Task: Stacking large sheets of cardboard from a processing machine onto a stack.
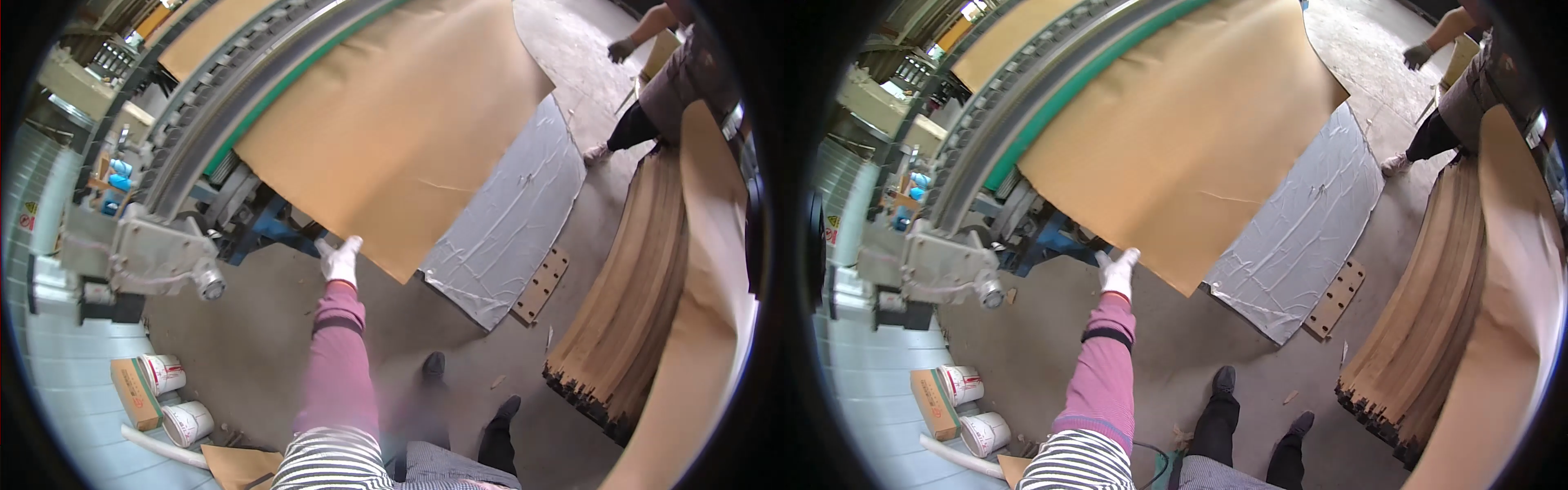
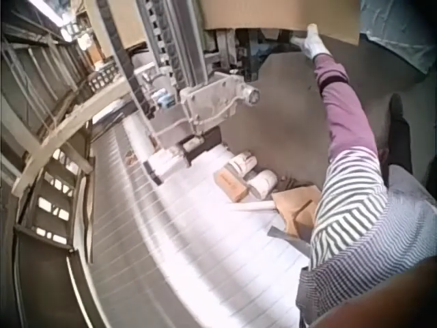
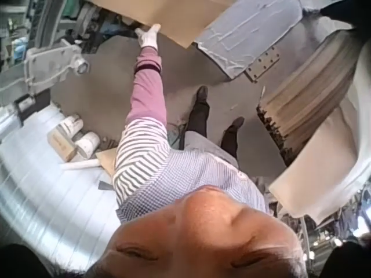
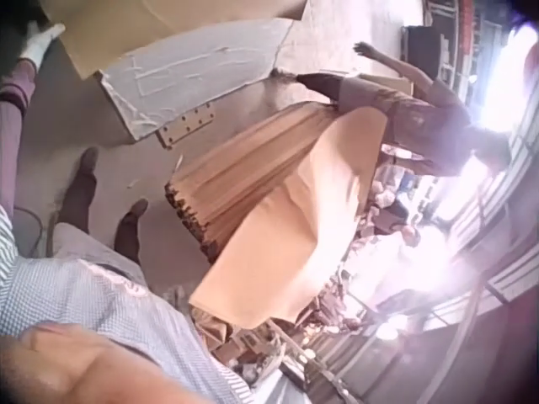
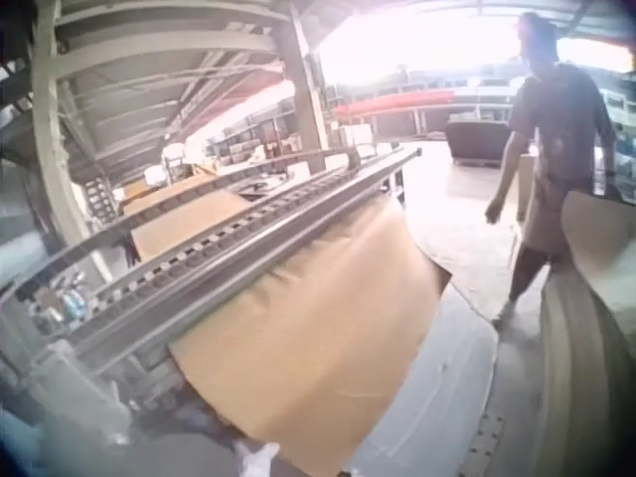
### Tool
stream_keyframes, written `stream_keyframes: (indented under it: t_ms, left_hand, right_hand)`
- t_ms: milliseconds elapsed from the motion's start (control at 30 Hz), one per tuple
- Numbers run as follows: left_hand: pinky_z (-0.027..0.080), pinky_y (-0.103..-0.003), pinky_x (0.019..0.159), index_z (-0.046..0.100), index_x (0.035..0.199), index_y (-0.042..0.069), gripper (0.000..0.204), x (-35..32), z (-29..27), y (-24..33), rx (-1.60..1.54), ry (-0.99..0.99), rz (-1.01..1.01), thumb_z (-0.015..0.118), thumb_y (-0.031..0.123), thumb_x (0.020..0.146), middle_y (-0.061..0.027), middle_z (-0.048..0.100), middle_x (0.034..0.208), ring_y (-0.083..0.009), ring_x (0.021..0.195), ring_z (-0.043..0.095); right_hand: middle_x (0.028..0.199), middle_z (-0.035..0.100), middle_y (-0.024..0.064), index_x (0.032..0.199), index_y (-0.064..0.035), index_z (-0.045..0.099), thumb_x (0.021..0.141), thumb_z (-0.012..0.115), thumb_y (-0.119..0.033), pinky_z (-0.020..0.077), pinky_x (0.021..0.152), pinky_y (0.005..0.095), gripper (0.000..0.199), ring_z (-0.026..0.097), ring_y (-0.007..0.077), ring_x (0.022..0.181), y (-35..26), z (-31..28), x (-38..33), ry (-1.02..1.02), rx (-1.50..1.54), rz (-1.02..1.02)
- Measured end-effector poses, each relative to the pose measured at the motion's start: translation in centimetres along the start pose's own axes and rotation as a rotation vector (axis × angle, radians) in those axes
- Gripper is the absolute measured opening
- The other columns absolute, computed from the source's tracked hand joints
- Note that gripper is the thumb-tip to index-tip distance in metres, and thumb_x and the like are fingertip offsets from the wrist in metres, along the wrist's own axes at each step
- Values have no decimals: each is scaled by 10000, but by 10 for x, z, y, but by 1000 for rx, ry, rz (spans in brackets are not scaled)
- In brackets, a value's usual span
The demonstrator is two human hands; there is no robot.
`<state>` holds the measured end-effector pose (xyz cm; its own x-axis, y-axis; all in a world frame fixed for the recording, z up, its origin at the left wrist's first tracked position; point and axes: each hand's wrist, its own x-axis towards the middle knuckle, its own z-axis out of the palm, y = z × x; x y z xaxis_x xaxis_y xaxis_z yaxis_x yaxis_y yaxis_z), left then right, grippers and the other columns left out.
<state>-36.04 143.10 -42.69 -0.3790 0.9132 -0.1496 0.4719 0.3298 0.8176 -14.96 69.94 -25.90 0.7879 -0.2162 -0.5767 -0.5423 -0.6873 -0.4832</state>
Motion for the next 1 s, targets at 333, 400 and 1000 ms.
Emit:
stream_keyframes:
  t_ms: [333, 400, 1000]
  left_hand:
    - [532, -427, 804, 491, 1232, 51, 354, -73, 20, 59, -594, -1185, -384, 529, 239, 935, -79, 586, 1139, -217, 1018, 589]
    - [507, -479, 852, 473, 1248, 58, 374, -98, -6, 73, -736, -1172, -383, 507, 258, 933, -97, 549, 1201, -277, 1064, 569]
    - [582, -386, 760, 364, 1352, 31, 573, -324, -199, 364, -712, -1346, -39, 467, 392, 919, -148, 502, 1299, -275, 1099, 573]
  right_hand:
    - [800, 491, -15, 1051, -138, 511, 947, 459, -260, 439, 664, 311, 168, 477, 124, 698, -158, 218, -8, -1080, 401, 377]
    - [995, 493, 16, 1177, -141, 465, 940, 511, -411, 452, 768, 351, 361, 482, 157, 880, -223, 258, -25, -883, 547, 475]
    - [1198, 550, 89, 1401, -4, 288, 890, 568, -107, 454, 877, 271, 592, 499, 99, 1028, -378, -34, -152, -1264, 604, -865]
